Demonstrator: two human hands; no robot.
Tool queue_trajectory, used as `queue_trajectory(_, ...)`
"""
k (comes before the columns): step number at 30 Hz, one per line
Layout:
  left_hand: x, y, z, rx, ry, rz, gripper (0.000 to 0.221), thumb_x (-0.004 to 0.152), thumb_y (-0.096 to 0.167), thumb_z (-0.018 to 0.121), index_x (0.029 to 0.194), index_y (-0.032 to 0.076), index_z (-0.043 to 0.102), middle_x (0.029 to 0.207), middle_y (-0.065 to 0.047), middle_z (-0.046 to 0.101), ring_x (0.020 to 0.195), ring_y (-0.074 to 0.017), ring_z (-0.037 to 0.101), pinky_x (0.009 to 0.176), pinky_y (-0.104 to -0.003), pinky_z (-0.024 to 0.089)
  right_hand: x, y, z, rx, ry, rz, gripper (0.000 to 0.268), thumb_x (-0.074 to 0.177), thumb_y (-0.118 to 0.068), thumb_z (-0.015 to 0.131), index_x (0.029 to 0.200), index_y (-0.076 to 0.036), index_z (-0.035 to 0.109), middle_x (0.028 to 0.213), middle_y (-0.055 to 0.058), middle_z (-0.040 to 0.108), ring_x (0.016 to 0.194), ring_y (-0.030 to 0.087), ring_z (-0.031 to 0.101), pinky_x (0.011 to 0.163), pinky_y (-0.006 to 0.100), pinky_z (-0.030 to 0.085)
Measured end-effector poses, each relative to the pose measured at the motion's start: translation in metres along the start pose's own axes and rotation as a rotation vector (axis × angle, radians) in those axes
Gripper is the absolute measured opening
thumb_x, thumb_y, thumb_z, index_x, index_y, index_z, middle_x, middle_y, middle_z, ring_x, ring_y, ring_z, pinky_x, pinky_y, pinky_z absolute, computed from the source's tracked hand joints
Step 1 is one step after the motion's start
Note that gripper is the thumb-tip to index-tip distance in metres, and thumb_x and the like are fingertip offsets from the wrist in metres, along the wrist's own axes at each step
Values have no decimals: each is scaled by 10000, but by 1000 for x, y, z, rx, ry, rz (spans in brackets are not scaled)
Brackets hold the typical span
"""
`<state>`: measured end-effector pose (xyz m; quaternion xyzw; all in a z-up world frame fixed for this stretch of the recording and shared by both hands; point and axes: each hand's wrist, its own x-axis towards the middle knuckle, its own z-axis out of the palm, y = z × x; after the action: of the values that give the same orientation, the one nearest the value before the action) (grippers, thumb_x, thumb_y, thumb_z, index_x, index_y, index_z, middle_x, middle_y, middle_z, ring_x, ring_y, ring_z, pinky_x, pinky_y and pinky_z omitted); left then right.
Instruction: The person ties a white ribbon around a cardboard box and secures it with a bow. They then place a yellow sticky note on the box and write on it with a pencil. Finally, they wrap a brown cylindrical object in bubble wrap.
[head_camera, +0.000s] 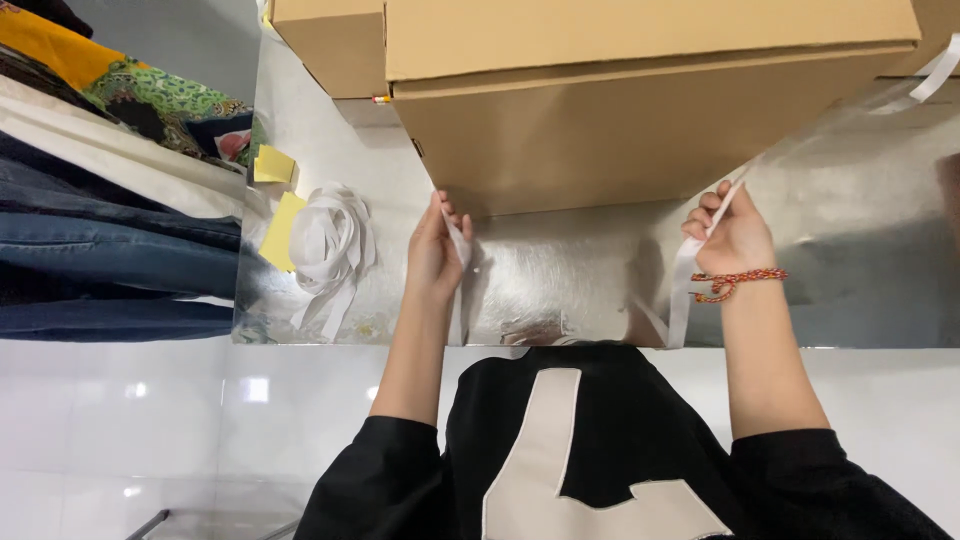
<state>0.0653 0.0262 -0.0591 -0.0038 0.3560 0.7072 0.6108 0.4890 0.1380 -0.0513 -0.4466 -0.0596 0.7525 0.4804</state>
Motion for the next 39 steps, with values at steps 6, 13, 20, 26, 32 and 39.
queue_trajectory(6,-21,-60,23,-45,-109,-148,255,1075,187,685,1308,86,705,1036,-11,780,883,-96,746,899,-315,688,-37,75,56,35,-118,-39,192,1123,-369,608,1028,-229,699,735,-101,416,660,82,389,614,226,356)
queue_trajectory(13,-44,-92,76,248,-146,-218,235,987,197,817,1167,53,772,1060,-87,818,848,-135,793,830,-344,709,-57,107,100,-168,-92,-118,174,1023,-339,766,1010,-171,726,879,-26,671,839,150,635,811,307,551)
queue_trajectory(20,-7,-127,87,747,-93,-60,432,743,468,996,944,119,838,822,-24,756,747,-110,733,684,-264,636,-31,90,79,-535,-90,-126,259,996,-405,826,929,-181,715,827,-55,620,768,125,604,670,271,476)
queue_trajectory(26,-8,-123,101,839,-125,68,435,720,491,998,863,112,838,718,-1,705,659,-57,651,612,-203,559,-46,81,97,-552,-107,-80,298,972,-403,845,946,-152,686,874,-25,700,796,155,686,724,299,528)
queue_trajectory(32,-33,-103,115,895,-220,205,326,816,408,951,922,118,848,812,-34,773,821,-102,713,758,-249,575,-50,73,102,-569,-135,-84,309,995,-367,837,882,-153,645,766,-60,648,684,115,684,657,255,533)
queue_trajectory(39,-52,-86,124,935,-322,369,275,869,336,927,1012,113,854,1110,-34,811,1078,-159,742,991,-328,575,-47,74,99,-562,-138,-73,323,990,-349,848,873,-146,626,773,-52,663,684,118,692,679,279,561)
